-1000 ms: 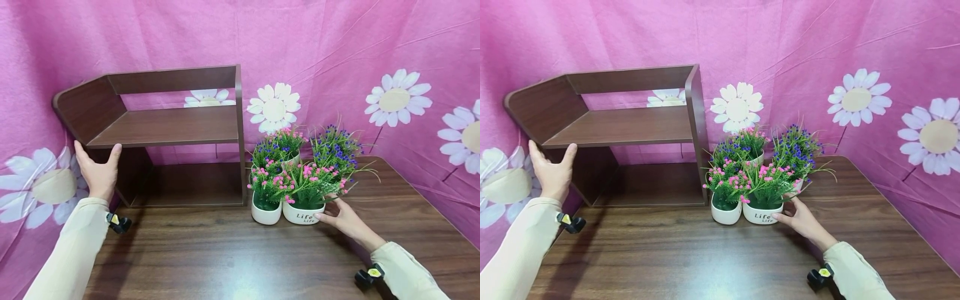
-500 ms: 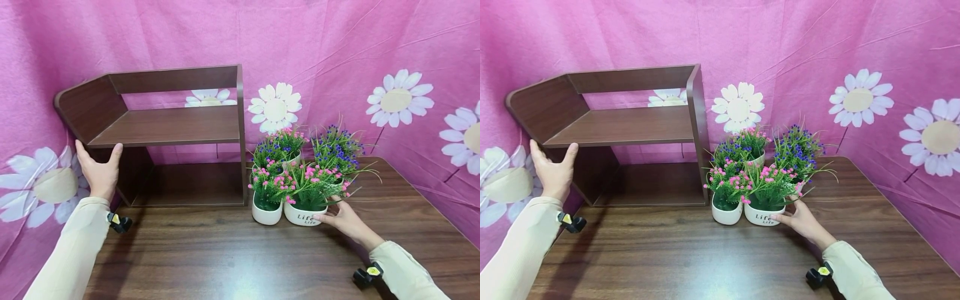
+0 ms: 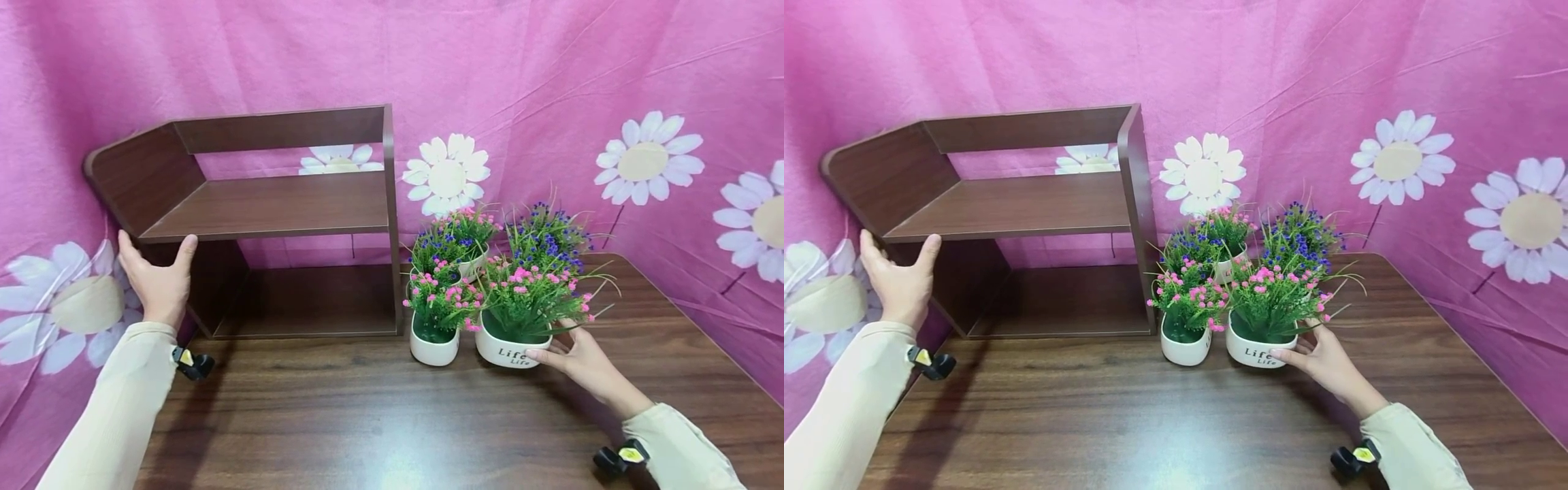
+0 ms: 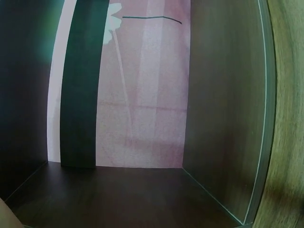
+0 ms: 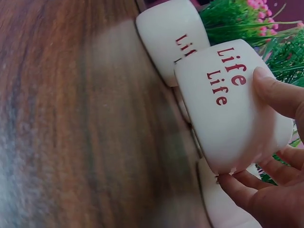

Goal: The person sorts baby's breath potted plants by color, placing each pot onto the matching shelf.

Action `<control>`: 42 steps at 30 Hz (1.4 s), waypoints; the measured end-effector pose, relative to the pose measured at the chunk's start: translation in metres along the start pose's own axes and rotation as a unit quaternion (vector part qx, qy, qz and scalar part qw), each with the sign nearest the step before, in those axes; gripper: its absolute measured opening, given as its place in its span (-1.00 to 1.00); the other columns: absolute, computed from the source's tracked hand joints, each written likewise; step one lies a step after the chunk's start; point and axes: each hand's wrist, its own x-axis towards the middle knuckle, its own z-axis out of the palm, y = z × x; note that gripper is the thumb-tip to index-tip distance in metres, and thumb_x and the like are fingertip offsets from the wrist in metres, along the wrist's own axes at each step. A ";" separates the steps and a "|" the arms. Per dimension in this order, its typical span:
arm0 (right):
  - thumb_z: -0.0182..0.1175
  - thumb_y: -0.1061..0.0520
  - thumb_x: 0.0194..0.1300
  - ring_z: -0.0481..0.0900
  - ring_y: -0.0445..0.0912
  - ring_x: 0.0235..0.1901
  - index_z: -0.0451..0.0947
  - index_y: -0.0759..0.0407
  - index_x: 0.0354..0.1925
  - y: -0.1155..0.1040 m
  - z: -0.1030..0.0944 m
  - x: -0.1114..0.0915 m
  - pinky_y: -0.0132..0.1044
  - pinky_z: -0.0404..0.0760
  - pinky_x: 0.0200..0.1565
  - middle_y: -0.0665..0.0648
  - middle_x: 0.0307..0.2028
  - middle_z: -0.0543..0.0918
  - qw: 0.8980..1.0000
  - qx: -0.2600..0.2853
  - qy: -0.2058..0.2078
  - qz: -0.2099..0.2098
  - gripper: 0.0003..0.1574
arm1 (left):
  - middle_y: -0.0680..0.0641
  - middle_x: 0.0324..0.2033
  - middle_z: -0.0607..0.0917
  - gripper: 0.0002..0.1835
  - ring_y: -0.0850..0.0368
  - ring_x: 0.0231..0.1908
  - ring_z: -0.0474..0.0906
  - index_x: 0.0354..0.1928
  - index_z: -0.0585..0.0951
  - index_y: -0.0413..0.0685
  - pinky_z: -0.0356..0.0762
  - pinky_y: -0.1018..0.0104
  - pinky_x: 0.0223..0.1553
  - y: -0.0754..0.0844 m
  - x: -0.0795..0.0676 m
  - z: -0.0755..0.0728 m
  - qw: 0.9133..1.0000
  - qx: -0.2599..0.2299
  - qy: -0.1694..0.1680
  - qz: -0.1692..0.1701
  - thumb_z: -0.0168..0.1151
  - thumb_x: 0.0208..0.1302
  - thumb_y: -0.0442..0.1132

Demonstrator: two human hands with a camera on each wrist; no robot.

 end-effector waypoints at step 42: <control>0.30 0.34 0.17 0.70 -0.16 -0.19 0.37 0.25 0.18 -0.173 0.031 0.041 -0.39 0.63 -0.28 0.08 -0.07 0.57 0.991 0.073 -0.023 -0.108 -0.39 | -0.06 0.43 0.07 0.08 0.30 0.41 -0.06 0.49 -0.01 -0.07 -0.20 0.64 0.29 0.005 -0.001 0.002 1.000 -0.011 0.013 -0.015 0.40 0.05 0.08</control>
